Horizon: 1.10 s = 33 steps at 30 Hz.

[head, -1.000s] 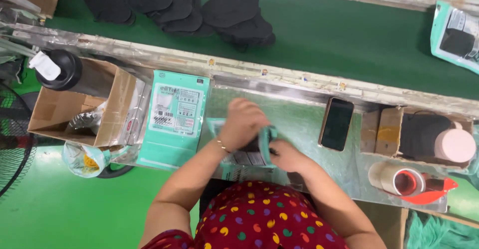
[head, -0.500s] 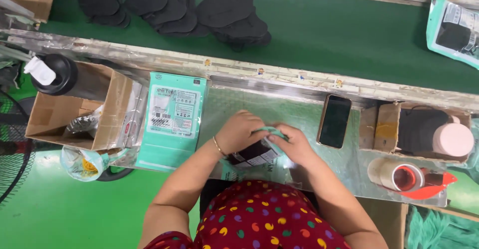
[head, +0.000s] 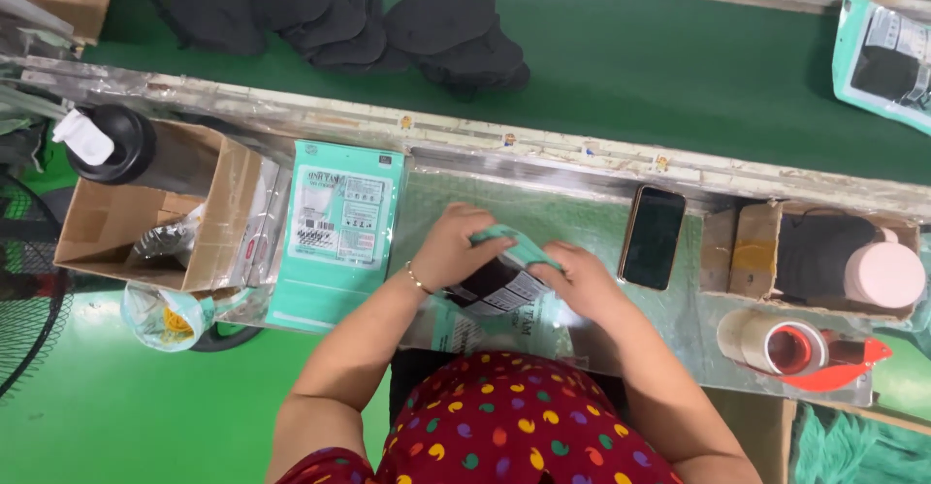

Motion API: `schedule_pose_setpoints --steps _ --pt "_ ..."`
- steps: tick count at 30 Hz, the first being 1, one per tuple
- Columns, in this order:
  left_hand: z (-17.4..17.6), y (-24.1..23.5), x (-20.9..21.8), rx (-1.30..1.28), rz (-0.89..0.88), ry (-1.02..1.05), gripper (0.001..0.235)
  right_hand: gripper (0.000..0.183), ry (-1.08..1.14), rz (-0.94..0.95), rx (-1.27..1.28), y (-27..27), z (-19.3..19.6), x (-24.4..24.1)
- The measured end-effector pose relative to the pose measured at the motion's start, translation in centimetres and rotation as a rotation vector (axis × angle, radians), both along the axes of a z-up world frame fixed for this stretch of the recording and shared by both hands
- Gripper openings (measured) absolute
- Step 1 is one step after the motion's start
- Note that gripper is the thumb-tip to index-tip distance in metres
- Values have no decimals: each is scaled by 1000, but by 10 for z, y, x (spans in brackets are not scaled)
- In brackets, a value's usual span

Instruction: The person repeatedly picks black face masks from a conveyor belt, places them into light green plastic bags, and moves the sealed packages along the belt. The person also retrieves fresh bags from a nearby box and stacks them on the table.

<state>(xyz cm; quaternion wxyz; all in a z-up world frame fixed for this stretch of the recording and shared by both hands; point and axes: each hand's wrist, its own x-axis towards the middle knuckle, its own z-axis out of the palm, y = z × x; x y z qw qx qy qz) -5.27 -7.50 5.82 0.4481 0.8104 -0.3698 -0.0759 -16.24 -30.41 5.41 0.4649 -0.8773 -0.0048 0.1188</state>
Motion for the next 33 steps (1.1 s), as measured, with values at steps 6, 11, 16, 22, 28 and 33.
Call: schedule_pose_setpoints --steps 6,11,16,22,28,33 --pt "-12 -8 76 -218 192 -92 31 23 -88 -776 514 -56 -92 1" --pt "-22 -46 168 99 485 -494 84 28 -74 -772 848 -38 -72 0" --pt "-57 -67 217 402 528 -402 87 34 24 -522 785 -35 -115 -12" --pt "18 -49 155 347 60 -248 42 68 -822 -366 -613 2 30 11" --pt "20 -3 25 -277 -416 -219 65 72 -611 -118 29 -19 -25 13" --pt "-44 7 1 -209 -60 116 104 105 -286 -213 362 19 -53 15"
